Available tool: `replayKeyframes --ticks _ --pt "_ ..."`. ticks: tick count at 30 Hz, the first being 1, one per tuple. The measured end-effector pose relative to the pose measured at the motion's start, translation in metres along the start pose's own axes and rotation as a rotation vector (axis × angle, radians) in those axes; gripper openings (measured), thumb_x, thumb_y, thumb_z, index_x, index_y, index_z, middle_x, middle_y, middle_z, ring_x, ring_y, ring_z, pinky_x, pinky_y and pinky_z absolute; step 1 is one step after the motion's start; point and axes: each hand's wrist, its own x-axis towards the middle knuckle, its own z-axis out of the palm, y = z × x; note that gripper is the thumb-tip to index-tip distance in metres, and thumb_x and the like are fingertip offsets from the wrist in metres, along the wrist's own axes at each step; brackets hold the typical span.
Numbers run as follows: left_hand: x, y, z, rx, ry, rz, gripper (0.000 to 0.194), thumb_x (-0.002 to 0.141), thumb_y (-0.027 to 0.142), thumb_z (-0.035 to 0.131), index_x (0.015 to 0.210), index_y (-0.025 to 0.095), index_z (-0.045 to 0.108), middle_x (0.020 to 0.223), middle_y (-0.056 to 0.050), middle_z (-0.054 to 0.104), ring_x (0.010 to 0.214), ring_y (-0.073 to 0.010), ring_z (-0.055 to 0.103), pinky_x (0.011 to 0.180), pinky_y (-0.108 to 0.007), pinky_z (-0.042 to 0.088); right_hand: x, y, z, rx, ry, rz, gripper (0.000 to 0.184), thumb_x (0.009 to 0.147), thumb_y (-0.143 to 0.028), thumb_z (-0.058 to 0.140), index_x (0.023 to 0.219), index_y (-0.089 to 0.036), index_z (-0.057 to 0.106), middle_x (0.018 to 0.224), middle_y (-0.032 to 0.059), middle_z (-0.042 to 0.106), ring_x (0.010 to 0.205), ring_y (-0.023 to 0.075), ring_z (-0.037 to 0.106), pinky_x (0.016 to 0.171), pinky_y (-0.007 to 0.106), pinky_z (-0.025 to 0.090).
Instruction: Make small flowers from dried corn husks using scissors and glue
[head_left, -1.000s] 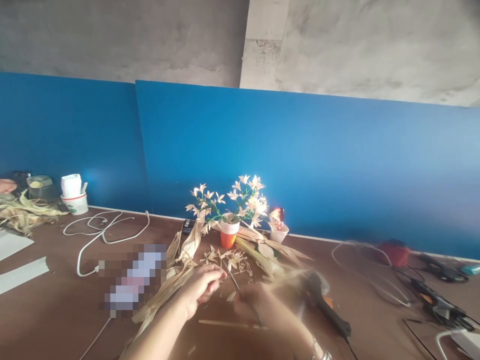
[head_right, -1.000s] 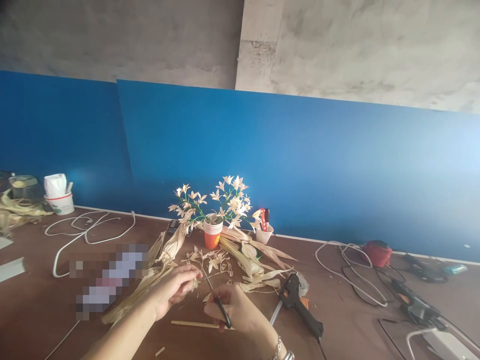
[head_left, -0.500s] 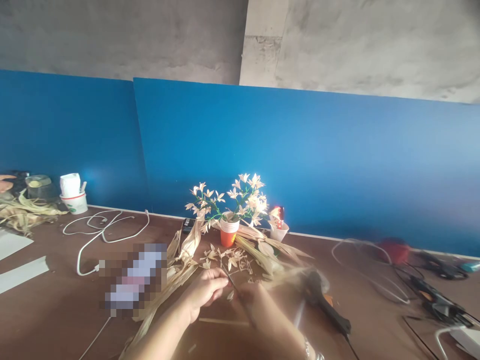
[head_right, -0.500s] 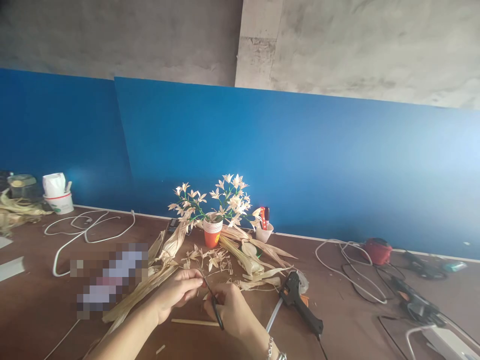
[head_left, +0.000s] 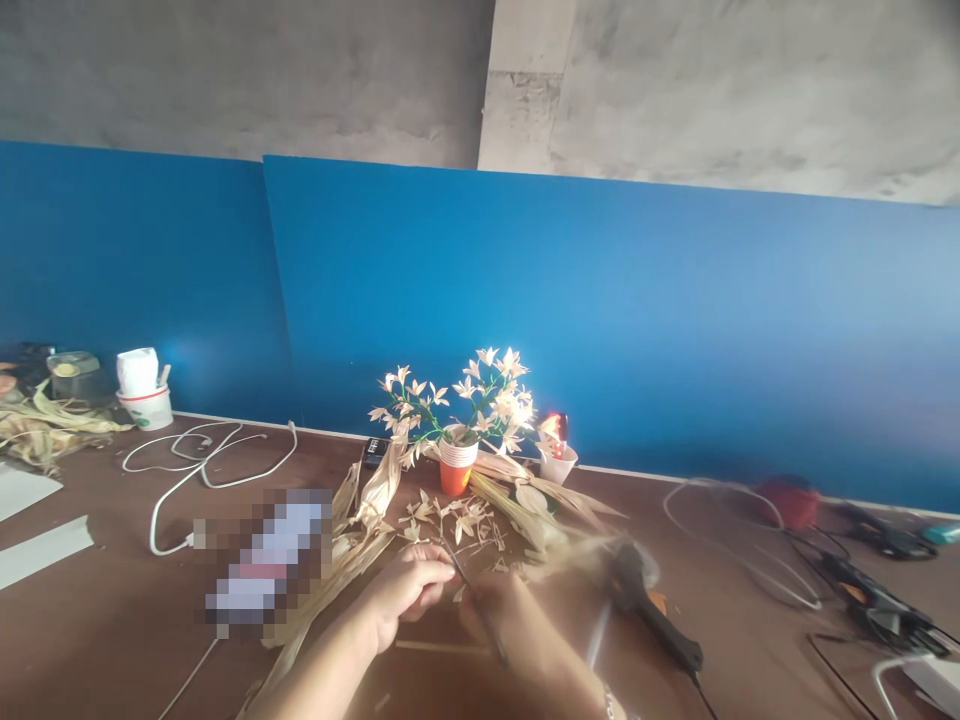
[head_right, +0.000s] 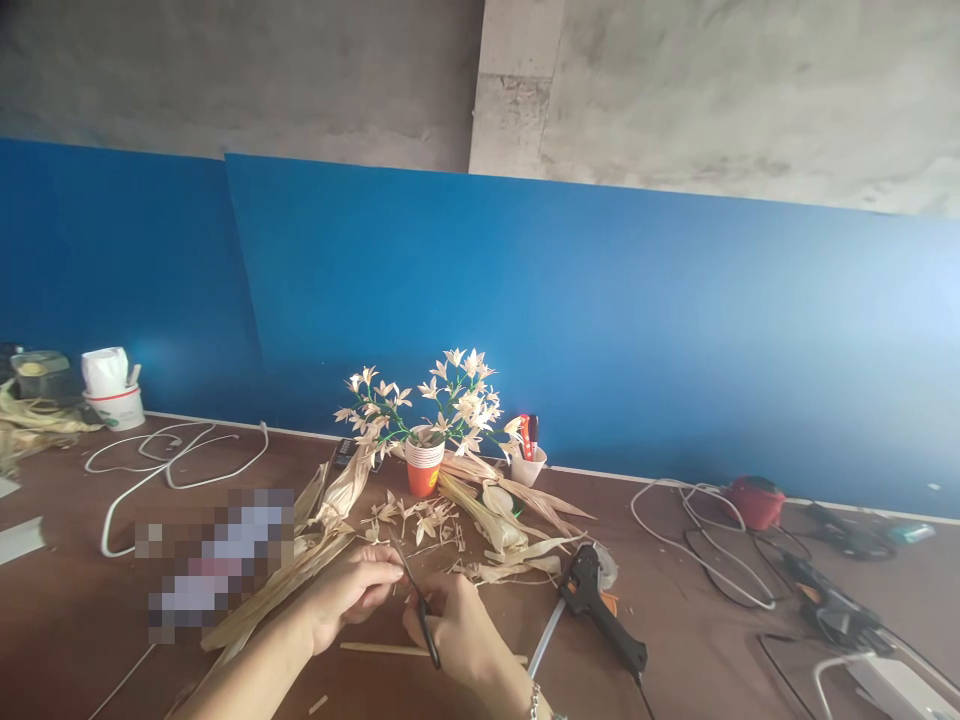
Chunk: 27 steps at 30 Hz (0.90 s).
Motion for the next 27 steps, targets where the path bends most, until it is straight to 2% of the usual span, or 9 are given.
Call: replayKeyframes --ticks 6,13,18,23,27 --pt "0.006 -0.003 -0.003 -0.029 0.014 -0.027 0.019 0.053 0.035 0.059 0.063 0.019 0.055 0.034 0.012 0.034 0.035 -0.0033 0.013 0.041 -0.023 0.002 0.002 0.005 0.0 -0.042 0.02 -0.008 0.012 0.058 -0.008 0.042 0.051 -0.018 0.04 0.05 -0.0067 0.03 0.053 0.0077 0.025 0.048 0.024 0.017" --pt "0.009 0.005 -0.006 -0.009 -0.037 0.002 0.019 0.055 0.035 0.064 0.062 0.018 0.059 0.033 0.012 0.033 0.034 -0.0034 0.013 0.041 -0.024 0.001 0.01 0.005 -0.002 0.036 0.025 -0.003 0.008 0.063 -0.012 0.047 0.057 -0.017 0.045 0.055 -0.0051 0.036 0.055 0.0082 0.028 0.049 0.023 0.02" --pt "0.014 0.009 -0.007 -0.018 -0.037 -0.011 0.022 0.06 0.037 0.068 0.062 0.017 0.058 0.034 0.012 0.033 0.034 -0.0031 0.013 0.042 -0.023 0.002 0.02 0.015 -0.001 -0.01 0.067 -0.048 0.007 0.063 -0.013 0.047 0.057 -0.016 0.047 0.055 -0.0048 0.036 0.055 0.0082 0.028 0.049 0.023 0.02" --pt "0.019 0.005 -0.008 -0.042 -0.045 -0.03 0.023 0.059 0.037 0.069 0.061 0.017 0.058 0.034 0.012 0.033 0.034 -0.0032 0.012 0.042 -0.023 0.002 0.02 0.019 0.001 -0.047 0.108 -0.051 0.01 0.062 -0.012 0.046 0.053 -0.017 0.044 0.053 -0.0054 0.036 0.053 0.0079 0.028 0.048 0.022 0.021" --pt "0.018 -0.003 -0.006 -0.057 -0.047 -0.029 0.027 0.057 0.041 0.069 0.061 0.016 0.059 0.034 0.012 0.032 0.035 -0.0029 0.011 0.042 -0.024 0.001 0.015 0.02 0.003 -0.07 0.114 0.008 0.013 0.064 -0.012 0.047 0.051 -0.016 0.047 0.048 -0.0059 0.036 0.05 0.0074 0.03 0.048 0.022 0.022"
